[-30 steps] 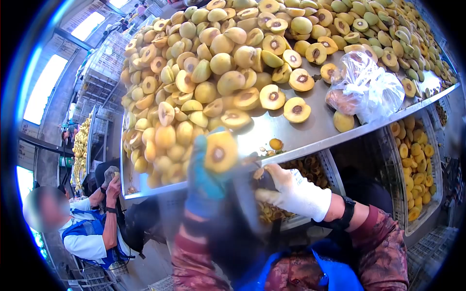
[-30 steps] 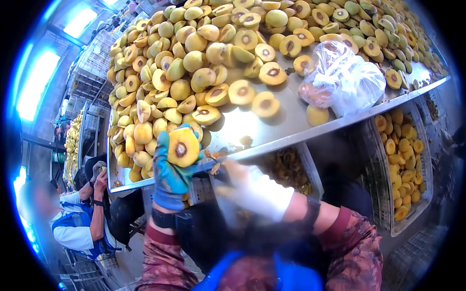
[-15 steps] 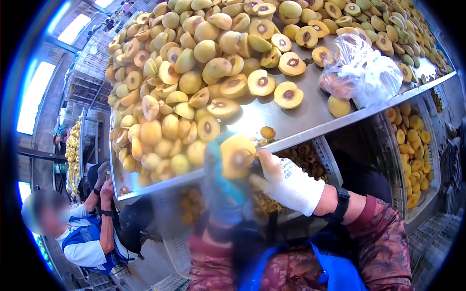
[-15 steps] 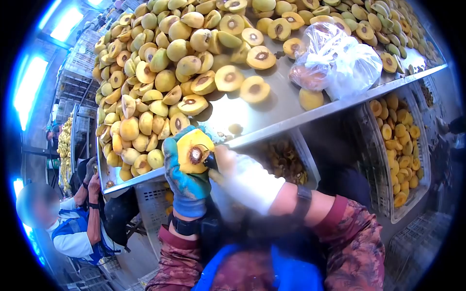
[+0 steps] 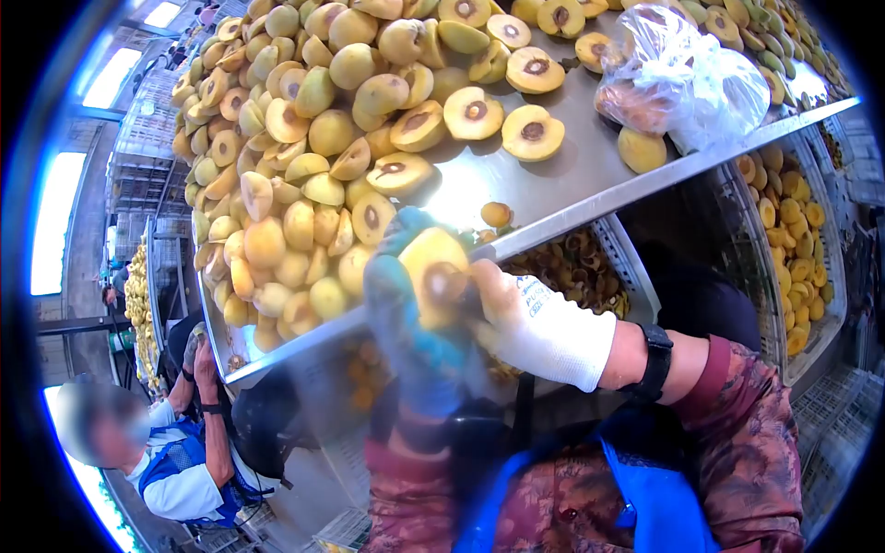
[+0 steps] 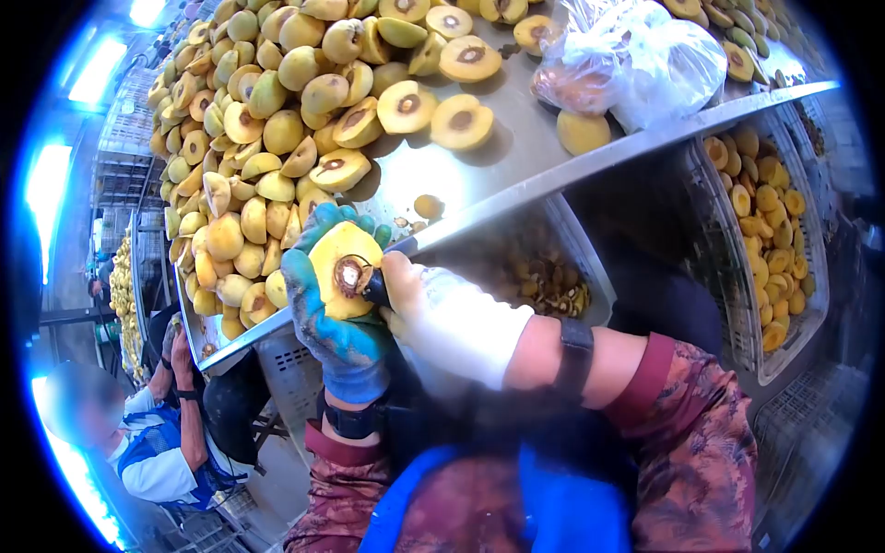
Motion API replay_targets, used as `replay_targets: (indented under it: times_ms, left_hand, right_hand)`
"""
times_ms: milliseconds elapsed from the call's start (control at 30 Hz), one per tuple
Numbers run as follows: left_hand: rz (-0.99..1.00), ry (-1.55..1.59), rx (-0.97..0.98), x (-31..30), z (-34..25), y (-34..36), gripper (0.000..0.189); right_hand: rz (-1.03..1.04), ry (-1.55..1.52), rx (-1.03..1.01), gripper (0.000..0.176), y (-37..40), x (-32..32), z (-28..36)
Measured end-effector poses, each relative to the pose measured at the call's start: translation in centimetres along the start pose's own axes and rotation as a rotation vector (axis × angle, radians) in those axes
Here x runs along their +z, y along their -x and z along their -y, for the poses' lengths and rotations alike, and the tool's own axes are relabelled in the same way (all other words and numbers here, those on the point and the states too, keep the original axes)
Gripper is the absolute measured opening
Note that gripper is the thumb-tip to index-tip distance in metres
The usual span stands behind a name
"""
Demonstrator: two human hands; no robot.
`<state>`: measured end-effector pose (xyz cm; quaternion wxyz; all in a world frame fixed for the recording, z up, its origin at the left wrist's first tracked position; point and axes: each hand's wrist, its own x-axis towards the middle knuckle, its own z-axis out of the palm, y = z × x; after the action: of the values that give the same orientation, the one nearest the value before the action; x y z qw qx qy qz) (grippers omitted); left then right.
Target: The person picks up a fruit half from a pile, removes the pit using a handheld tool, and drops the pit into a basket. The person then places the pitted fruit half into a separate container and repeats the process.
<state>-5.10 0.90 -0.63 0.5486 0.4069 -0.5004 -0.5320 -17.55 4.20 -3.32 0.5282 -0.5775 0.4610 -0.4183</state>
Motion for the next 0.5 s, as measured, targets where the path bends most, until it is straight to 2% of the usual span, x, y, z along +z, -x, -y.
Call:
replay_targets:
  times_ms: [133, 167, 200, 267, 300, 433, 500]
  left_hand:
    - [-0.014, 0.064, -0.014, -0.5, 0.4, 0.1, 0.058]
    - [0.023, -0.172, 0.092, -0.9, 0.5, 0.0, 0.057]
    - [0.061, -0.407, 0.199, -1.2, 0.5, 0.0, 0.056]
    - [0.107, -0.565, 0.294, -1.7, 0.6, -0.1, 0.055]
    - [0.116, -0.487, 0.283, -1.8, 0.7, -0.3, 0.055]
    - [0.073, -0.373, 0.229, -1.0, 0.3, -0.5, 0.055]
    - [0.026, -0.078, 0.135, -0.2, 0.0, -0.4, 0.056]
  right_hand:
    - [0.065, -0.114, 0.142, 0.066, 0.5, -0.2, 0.6]
    - [0.078, -0.132, 0.162, 0.068, 0.6, -0.3, 1.0]
    - [0.085, -0.145, 0.152, 0.068, 0.6, -0.4, 1.2]
    - [0.084, -0.119, 0.099, 0.043, 0.6, -0.1, 0.6]
    - [0.072, -0.077, 0.054, 0.026, 0.3, 0.2, 0.1]
    - [0.094, -0.158, 0.115, 0.029, 0.2, -0.3, 1.1]
    - [0.045, -0.175, 0.051, 0.029, 0.1, 0.1, 0.7]
